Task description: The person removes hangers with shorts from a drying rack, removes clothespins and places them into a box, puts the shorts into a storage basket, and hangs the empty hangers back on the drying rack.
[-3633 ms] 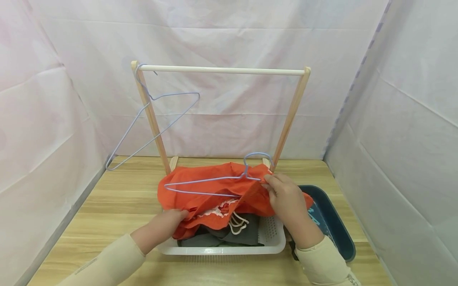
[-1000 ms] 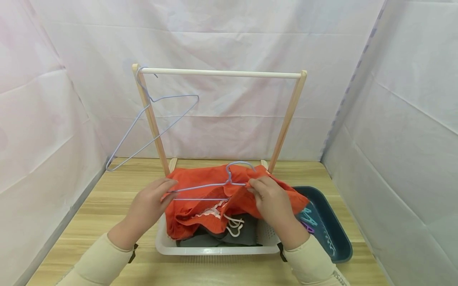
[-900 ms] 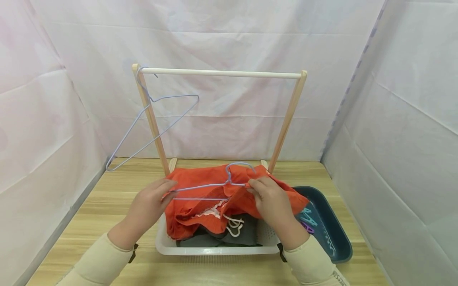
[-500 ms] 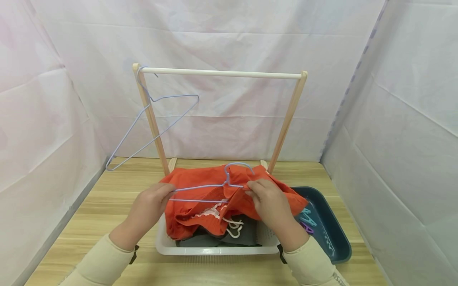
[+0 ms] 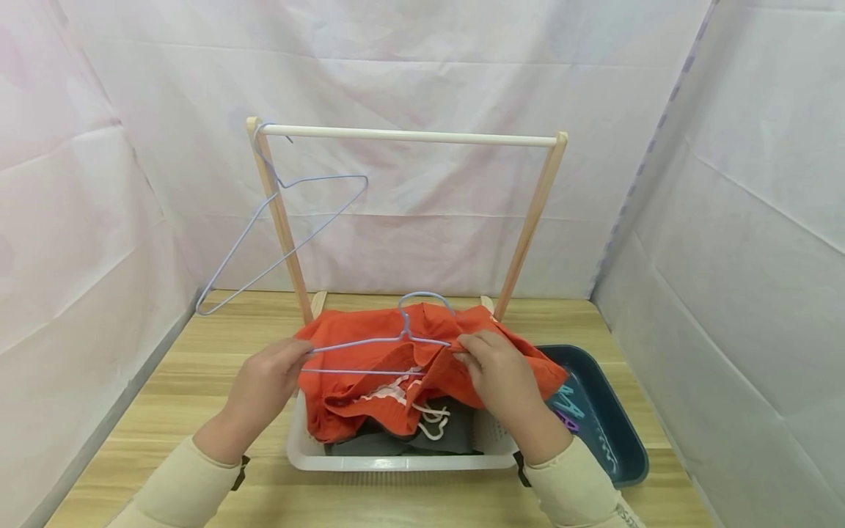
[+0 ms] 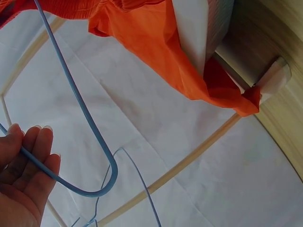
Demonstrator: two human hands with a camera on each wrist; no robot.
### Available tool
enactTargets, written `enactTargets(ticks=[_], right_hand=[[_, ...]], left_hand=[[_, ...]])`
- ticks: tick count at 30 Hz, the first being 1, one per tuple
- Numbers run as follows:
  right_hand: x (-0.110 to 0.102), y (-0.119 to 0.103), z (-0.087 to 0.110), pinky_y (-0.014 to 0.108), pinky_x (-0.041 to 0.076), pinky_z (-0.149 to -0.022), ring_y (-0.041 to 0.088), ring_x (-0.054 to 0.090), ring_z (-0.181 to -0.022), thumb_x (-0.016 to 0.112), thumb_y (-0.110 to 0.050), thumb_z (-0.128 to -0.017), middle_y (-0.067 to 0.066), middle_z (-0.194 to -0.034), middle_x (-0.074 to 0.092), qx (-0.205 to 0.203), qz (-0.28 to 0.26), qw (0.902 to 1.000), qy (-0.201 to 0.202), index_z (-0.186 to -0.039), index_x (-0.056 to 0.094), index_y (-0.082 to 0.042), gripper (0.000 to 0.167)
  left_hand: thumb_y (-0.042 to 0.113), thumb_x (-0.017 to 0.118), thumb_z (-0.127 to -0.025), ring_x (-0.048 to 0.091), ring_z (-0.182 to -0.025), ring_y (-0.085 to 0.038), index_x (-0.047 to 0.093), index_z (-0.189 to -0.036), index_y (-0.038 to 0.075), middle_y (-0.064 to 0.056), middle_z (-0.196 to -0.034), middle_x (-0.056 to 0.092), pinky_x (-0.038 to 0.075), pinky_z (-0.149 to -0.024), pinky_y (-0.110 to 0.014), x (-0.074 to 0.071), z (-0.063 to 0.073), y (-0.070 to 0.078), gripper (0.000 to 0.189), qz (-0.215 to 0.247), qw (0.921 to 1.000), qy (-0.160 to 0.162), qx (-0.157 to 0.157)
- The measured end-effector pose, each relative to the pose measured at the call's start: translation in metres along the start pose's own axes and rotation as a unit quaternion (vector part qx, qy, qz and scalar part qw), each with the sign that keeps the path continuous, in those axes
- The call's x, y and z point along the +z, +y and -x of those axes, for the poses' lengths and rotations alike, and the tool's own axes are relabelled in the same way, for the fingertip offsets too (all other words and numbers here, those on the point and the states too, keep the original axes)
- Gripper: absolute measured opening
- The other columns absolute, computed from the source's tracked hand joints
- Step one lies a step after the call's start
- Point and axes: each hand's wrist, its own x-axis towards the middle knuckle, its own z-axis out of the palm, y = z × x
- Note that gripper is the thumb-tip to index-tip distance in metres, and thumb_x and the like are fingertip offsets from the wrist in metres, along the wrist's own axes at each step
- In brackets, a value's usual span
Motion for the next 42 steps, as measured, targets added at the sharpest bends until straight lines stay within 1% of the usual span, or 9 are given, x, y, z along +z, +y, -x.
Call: enactTargets(ticks=[5, 10, 14, 22, 29, 33, 42], right_hand=[[0.000, 0.000, 0.000, 0.046, 0.056, -0.078, 0.027, 0.064, -0.090, 0.079, -0.009, -0.077, 0.007, -0.096, 0.068, 0.021, -0.005, 0.9996, -0.015, -0.103, 0.071, -0.005, 0.027], [0.001, 0.002, 0.000, 0.045, 0.056, -0.078, 0.026, 0.064, -0.090, 0.078, -0.009, -0.078, 0.006, -0.095, 0.068, 0.024, -0.014, 0.9995, -0.014, -0.102, 0.071, -0.006, 0.026], [0.001, 0.003, 0.000, 0.044, 0.056, -0.077, 0.025, 0.064, -0.089, 0.078, -0.009, -0.078, 0.006, -0.095, 0.068, 0.029, -0.020, 0.9993, -0.016, -0.102, 0.071, -0.006, 0.025], [0.001, 0.003, 0.000, 0.046, 0.055, -0.080, 0.026, 0.064, -0.093, 0.077, -0.010, -0.080, 0.006, -0.098, 0.069, 0.045, -0.022, 0.9983, -0.030, -0.106, 0.071, -0.006, 0.027], [0.002, 0.004, 0.001, 0.047, 0.054, -0.083, 0.026, 0.064, -0.095, 0.076, -0.012, -0.081, 0.007, -0.100, 0.068, 0.049, -0.019, 0.9978, -0.040, -0.107, 0.070, -0.006, 0.027], [0.002, 0.005, 0.002, 0.048, 0.054, -0.084, 0.027, 0.064, -0.096, 0.076, -0.013, -0.081, 0.008, -0.101, 0.068, 0.051, -0.020, 0.9976, -0.043, -0.108, 0.070, -0.005, 0.028], [0.005, 0.009, 0.004, 0.046, 0.054, -0.084, 0.025, 0.064, -0.094, 0.076, -0.013, -0.081, 0.006, -0.099, 0.067, 0.043, -0.021, 0.9981, -0.040, -0.106, 0.070, -0.007, 0.026]], left_hand=[[-0.007, 0.079, -0.071, 0.063, -0.068, -0.022, 0.066, -0.087, -0.001, -0.009, -0.076, 0.066, 0.057, -0.064, -0.034, 0.000, 0.001, -0.003, 0.022, -0.005, 0.9998, 0.016, 0.006], [-0.010, 0.078, -0.070, 0.063, -0.069, -0.025, 0.066, -0.087, -0.001, -0.010, -0.076, 0.066, 0.057, -0.064, -0.036, -0.003, 0.004, -0.009, 0.023, -0.020, 0.9994, 0.027, 0.000], [-0.011, 0.079, -0.068, 0.063, -0.068, -0.025, 0.067, -0.087, -0.002, -0.011, -0.074, 0.064, 0.057, -0.061, -0.036, -0.005, 0.005, -0.013, 0.025, -0.026, 0.9987, 0.044, 0.002], [-0.007, 0.078, -0.070, 0.064, -0.067, -0.025, 0.067, -0.086, -0.002, -0.011, -0.073, 0.065, 0.056, -0.059, -0.037, -0.009, 0.006, -0.021, 0.020, -0.026, 0.9978, 0.060, -0.001], [-0.012, 0.076, -0.070, 0.067, -0.070, -0.029, 0.067, -0.086, -0.003, -0.014, -0.077, 0.068, 0.057, -0.061, -0.040, -0.017, 0.008, -0.029, 0.020, -0.031, 0.9964, 0.077, -0.015], [-0.012, 0.075, -0.071, 0.067, -0.070, -0.029, 0.067, -0.086, -0.003, -0.014, -0.077, 0.068, 0.056, -0.061, -0.041, -0.022, 0.009, -0.033, 0.019, -0.040, 0.9949, 0.090, -0.020], [-0.013, 0.074, -0.070, 0.065, -0.067, -0.031, 0.065, -0.085, -0.003, -0.015, -0.075, 0.067, 0.055, -0.058, -0.043, -0.037, 0.012, -0.041, 0.020, -0.060, 0.9924, 0.102, -0.034]])
